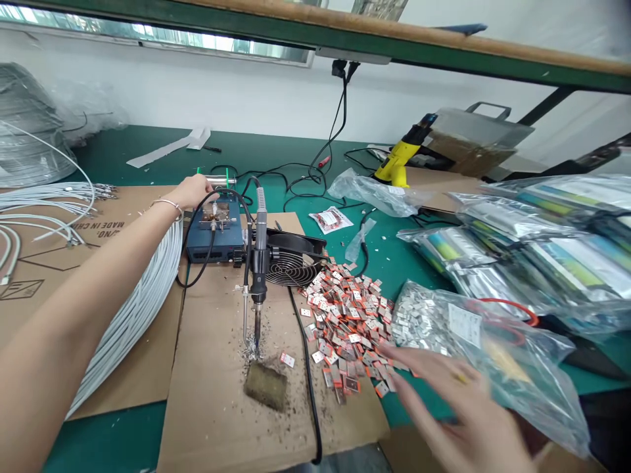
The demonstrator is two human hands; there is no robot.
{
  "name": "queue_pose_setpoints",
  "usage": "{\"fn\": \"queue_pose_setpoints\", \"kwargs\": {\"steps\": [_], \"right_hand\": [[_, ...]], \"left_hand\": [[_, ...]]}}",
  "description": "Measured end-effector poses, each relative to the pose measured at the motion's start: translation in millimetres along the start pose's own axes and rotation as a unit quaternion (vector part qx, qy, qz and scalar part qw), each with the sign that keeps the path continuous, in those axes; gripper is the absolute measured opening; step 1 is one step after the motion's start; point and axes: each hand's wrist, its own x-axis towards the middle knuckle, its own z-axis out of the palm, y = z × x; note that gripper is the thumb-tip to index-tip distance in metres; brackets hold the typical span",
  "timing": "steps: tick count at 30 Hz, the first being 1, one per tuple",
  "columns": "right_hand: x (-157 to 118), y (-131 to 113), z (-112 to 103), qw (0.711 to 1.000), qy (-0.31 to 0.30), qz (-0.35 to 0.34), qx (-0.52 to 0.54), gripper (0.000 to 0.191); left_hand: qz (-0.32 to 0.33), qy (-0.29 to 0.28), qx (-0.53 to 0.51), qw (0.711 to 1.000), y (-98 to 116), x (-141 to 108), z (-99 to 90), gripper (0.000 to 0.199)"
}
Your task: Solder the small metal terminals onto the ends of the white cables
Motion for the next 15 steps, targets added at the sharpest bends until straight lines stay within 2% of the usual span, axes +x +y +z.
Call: {"fn": "queue_pose_setpoints", "kwargs": {"steps": [3, 4, 7, 8, 10, 13, 15], "right_hand": [[20, -37, 35, 0.993, -0.081, -0.007, 0.085, 0.008], [24, -46, 45, 0.989, -0.113, 0.021, 0.094, 0.004], [29, -58, 68, 0.982, -0.176, 0.04, 0.063, 0.014], [28, -58, 73, 0.981, -0.184, 0.031, 0.055, 0.015], [25, -55, 81, 0.982, -0.182, 0.01, 0.052, 0.014], [21, -47, 90, 0.986, -0.156, -0.018, 0.052, 0.016], [20, -43, 95, 0.986, -0.148, -0.04, 0.06, 0.017]], "left_hand": [[-0.02, 0.056, 0.009, 0.998, 1, -16, -10.4, 0.035], [-0.027, 0.084, 0.012, 0.996, -1, -25, -15.9, 0.036], [-0.032, 0.141, 0.033, 0.989, -15, -68, -29.6, 0.039], [-0.029, 0.134, 0.042, 0.99, -22, -87, -30.7, 0.04], [-0.011, 0.072, 0.058, 0.996, -36, -130, -25.2, 0.039], [-0.025, -0.028, 0.07, 0.997, -50, -191, -2.2, 0.043], [-0.054, -0.04, 0.067, 0.996, -53, -219, 14.6, 0.043]]}}
